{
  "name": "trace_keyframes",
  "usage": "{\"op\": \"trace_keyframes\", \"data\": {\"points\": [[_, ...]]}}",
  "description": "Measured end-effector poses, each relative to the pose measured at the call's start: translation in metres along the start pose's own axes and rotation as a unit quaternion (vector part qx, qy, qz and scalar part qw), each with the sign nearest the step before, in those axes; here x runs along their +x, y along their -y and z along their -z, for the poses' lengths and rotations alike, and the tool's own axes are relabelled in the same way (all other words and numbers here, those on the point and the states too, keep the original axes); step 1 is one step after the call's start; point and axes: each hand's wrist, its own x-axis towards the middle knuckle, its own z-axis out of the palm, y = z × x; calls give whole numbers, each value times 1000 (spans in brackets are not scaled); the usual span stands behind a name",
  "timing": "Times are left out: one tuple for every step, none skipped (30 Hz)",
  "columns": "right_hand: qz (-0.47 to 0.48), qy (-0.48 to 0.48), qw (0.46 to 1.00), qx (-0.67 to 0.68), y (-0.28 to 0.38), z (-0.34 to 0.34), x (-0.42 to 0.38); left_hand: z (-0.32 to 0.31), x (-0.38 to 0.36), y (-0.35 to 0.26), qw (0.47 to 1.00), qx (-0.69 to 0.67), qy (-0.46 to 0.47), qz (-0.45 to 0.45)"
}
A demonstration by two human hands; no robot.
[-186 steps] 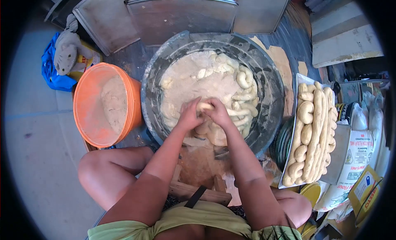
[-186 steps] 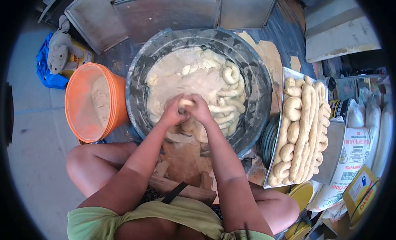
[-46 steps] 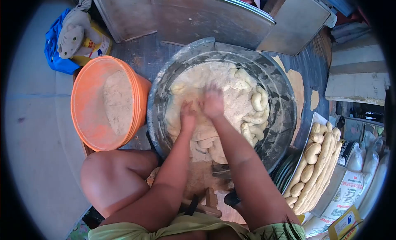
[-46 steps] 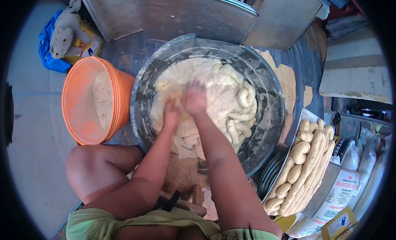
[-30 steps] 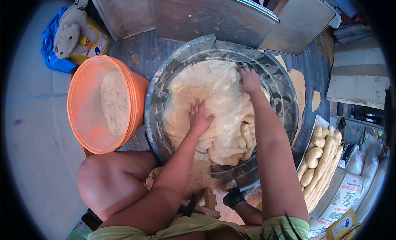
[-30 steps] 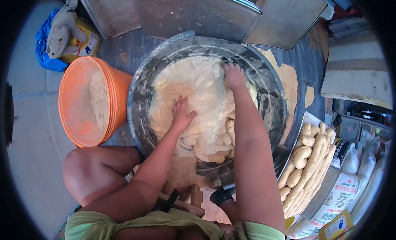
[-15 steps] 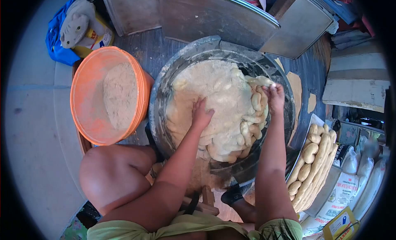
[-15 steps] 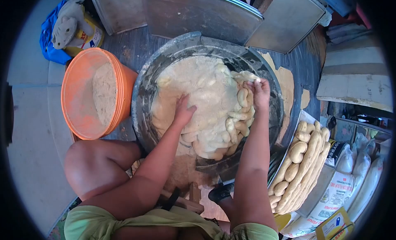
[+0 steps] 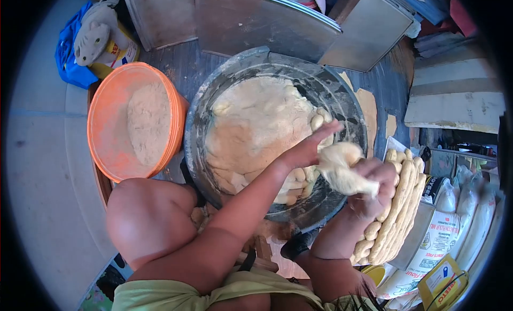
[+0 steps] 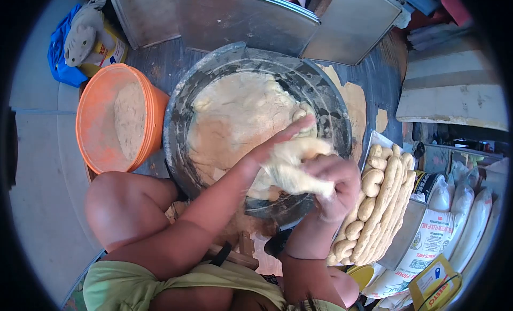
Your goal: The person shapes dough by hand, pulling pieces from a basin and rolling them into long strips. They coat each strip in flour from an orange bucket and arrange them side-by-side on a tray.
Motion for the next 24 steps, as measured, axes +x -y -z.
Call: {"op": "trace_keyframes", "data": {"points": [[-50, -14, 995, 83, -2, -3, 3, 1, -2, -4, 998, -59, 36, 12], [-64, -34, 988, 139, -12, 0, 7, 7, -7, -9, 990, -117, 70, 23], [-65, -46, 979, 188, -17, 2, 11, 16, -14, -18, 964, -232, 75, 103], [-67, -57, 968, 237, -22, 5, 14, 27, -24, -29, 919, -343, 76, 181], [-77, -125, 952, 269, -33, 14, 9, 38, -34, -42, 919, -342, 76, 182], [-109, -159, 921, 338, -50, 28, 1, 49, -45, -57, 929, -314, 59, 187], [-141, -178, 930, 288, -64, 29, -4, 60, -54, -68, 938, -285, 42, 192], [-173, -196, 936, 237, -77, 31, -12, 73, -63, -70, 938, -285, 40, 194], [-221, -228, 922, 221, -97, 35, -24, 89, -71, -67, 976, -92, 12, 197], [-281, -262, 908, 165, -125, 46, -41, 102, -76, -62, 976, 104, -16, 192], [-340, -310, 885, 62, -153, 54, -59, 115, -77, -55, 940, 243, -89, 224], [-381, -263, 865, -195, -185, 74, -84, 125, -80, -44, 878, 376, -159, 249], [-322, -205, 801, -461, -199, 69, -98, 131, -85, -27, 878, 377, -160, 248], [-252, -136, 794, -537, -206, 56, -106, 131, -94, -4, 802, 506, -272, 164], [-160, -47, 806, -568, -219, 40, -111, 128, -104, 16, 693, 614, -371, 76], [-150, 81, 785, -595, -222, 15, -112, 117, -115, 34, 692, 613, -372, 80], [-138, 207, 751, -612, -223, -3, -110, 104, -127, 52, 670, 660, -321, 115], [-140, 208, 752, -610, -235, -5, -110, 98, -129, 61, 643, 703, -266, 148], [-119, 291, 715, -625, -251, -6, -107, 99, -125, 65, 641, 704, -266, 149], [-99, 371, 672, -633, -267, -5, -103, 102, -121, 67, 635, 711, -247, 173], [-92, 353, 667, -649, -277, 4, -89, 105, -119, 71, 628, 716, -228, 200], [-86, 335, 662, -665, -285, 14, -68, 115, -106, 69, 601, 745, -232, 176], [-119, 284, 667, -679, -283, 14, -44, 131, -84, 63, 573, 771, -233, 151], [-154, 230, 668, -691, -282, 16, -24, 146, -61, 54, 573, 769, -225, 170]]}}
